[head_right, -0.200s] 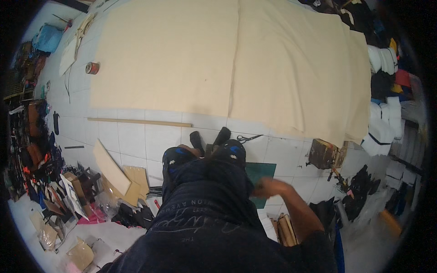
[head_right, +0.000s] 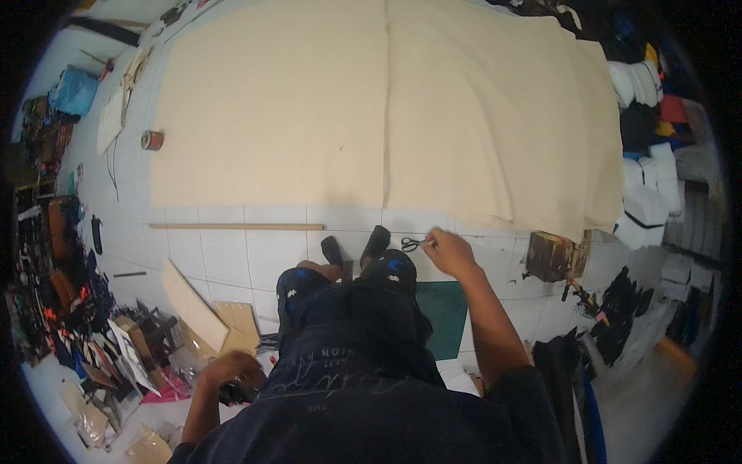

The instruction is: The person unfolds a large piece of off-white fabric on the floor, smooths it out, and uses a wooden dowel to measure and mark a straight line. They then use scissors to cut the fabric along the marked line, separating it into two pieces.

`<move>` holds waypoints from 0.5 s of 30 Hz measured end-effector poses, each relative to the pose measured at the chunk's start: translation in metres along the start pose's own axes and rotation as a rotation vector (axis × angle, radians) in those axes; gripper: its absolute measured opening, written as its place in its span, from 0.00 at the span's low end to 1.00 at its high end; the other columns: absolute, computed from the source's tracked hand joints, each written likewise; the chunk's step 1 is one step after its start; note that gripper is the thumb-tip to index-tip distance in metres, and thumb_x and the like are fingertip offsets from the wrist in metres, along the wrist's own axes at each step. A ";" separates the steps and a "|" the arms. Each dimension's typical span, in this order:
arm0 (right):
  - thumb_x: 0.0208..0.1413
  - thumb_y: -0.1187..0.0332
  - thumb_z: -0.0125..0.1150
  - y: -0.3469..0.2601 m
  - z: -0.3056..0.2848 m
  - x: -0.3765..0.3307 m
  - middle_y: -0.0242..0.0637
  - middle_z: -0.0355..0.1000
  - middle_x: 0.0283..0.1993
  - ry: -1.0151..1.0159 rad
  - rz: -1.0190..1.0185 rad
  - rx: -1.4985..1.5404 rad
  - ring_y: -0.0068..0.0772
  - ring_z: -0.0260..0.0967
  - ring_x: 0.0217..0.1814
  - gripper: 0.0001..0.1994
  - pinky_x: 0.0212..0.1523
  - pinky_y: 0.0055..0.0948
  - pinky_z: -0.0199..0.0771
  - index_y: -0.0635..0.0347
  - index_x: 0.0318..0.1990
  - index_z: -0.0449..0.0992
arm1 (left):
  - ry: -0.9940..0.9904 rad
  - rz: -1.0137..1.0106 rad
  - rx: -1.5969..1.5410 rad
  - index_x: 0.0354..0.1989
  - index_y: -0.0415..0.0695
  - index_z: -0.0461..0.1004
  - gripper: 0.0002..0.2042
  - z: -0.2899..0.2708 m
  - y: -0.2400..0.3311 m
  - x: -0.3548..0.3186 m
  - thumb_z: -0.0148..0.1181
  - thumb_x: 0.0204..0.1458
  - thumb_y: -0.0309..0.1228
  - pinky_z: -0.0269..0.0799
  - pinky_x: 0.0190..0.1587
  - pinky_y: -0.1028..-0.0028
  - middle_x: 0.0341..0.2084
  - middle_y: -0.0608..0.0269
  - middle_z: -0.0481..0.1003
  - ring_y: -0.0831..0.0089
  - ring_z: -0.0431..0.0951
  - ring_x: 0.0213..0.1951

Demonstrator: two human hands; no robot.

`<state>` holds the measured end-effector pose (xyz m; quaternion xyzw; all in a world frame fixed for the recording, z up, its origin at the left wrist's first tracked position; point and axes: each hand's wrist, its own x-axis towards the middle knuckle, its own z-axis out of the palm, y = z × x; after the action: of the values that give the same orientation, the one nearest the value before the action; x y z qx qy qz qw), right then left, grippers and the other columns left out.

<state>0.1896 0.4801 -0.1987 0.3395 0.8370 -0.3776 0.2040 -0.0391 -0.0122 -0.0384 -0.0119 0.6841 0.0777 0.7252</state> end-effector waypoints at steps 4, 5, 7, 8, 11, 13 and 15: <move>0.55 0.53 0.60 0.002 0.039 0.046 0.44 0.78 0.40 0.143 0.044 0.255 0.45 0.75 0.45 0.18 0.45 0.39 0.73 0.57 0.44 0.75 | 0.818 0.343 -0.315 0.36 0.37 0.76 0.12 -0.047 0.017 0.078 0.51 0.59 0.33 0.68 0.25 0.77 0.21 0.62 0.74 0.76 0.72 0.22; 0.55 0.52 0.60 -0.006 0.053 0.049 0.45 0.78 0.40 0.144 0.060 0.300 0.46 0.75 0.45 0.18 0.46 0.39 0.73 0.57 0.44 0.75 | 0.865 0.431 -0.459 0.36 0.38 0.76 0.11 -0.055 0.017 0.098 0.52 0.59 0.34 0.67 0.25 0.77 0.20 0.64 0.72 0.78 0.70 0.21; 0.55 0.53 0.60 -0.015 0.076 0.047 0.45 0.77 0.40 0.059 0.074 0.242 0.47 0.75 0.45 0.18 0.46 0.40 0.73 0.57 0.44 0.75 | 0.758 0.485 -0.630 0.38 0.39 0.76 0.09 -0.057 0.041 0.136 0.55 0.57 0.33 0.66 0.25 0.78 0.20 0.66 0.72 0.80 0.70 0.23; 0.54 0.53 0.60 -0.021 0.085 0.049 0.45 0.77 0.40 0.012 0.063 0.223 0.47 0.75 0.46 0.18 0.46 0.40 0.73 0.57 0.44 0.75 | 0.689 0.505 -0.599 0.38 0.40 0.76 0.09 -0.056 0.032 0.164 0.56 0.57 0.33 0.67 0.27 0.78 0.22 0.65 0.73 0.79 0.71 0.24; 0.54 0.54 0.60 -0.035 0.115 0.032 0.44 0.78 0.40 -0.099 0.054 0.170 0.49 0.74 0.46 0.17 0.46 0.42 0.73 0.56 0.44 0.75 | 0.574 0.503 -0.187 0.43 0.39 0.76 0.13 -0.041 0.016 0.242 0.58 0.54 0.34 0.73 0.34 0.71 0.29 0.58 0.78 0.70 0.77 0.31; 0.54 0.54 0.60 -0.037 0.138 0.024 0.43 0.78 0.40 -0.171 0.064 0.153 0.48 0.74 0.47 0.17 0.46 0.42 0.73 0.56 0.44 0.75 | 0.480 0.528 0.131 0.46 0.39 0.76 0.17 -0.027 0.028 0.251 0.59 0.52 0.37 0.74 0.43 0.64 0.35 0.52 0.79 0.61 0.80 0.38; 0.54 0.55 0.60 -0.040 0.164 0.022 0.43 0.77 0.40 -0.174 0.083 0.203 0.47 0.74 0.47 0.16 0.46 0.42 0.73 0.55 0.43 0.75 | 0.408 0.421 0.130 0.46 0.40 0.76 0.18 -0.024 0.026 0.261 0.60 0.52 0.39 0.73 0.46 0.62 0.37 0.49 0.79 0.57 0.80 0.41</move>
<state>0.1597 0.3433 -0.2962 0.3587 0.7588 -0.4796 0.2560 -0.0526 0.0359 -0.2972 0.1612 0.8065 0.1785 0.5401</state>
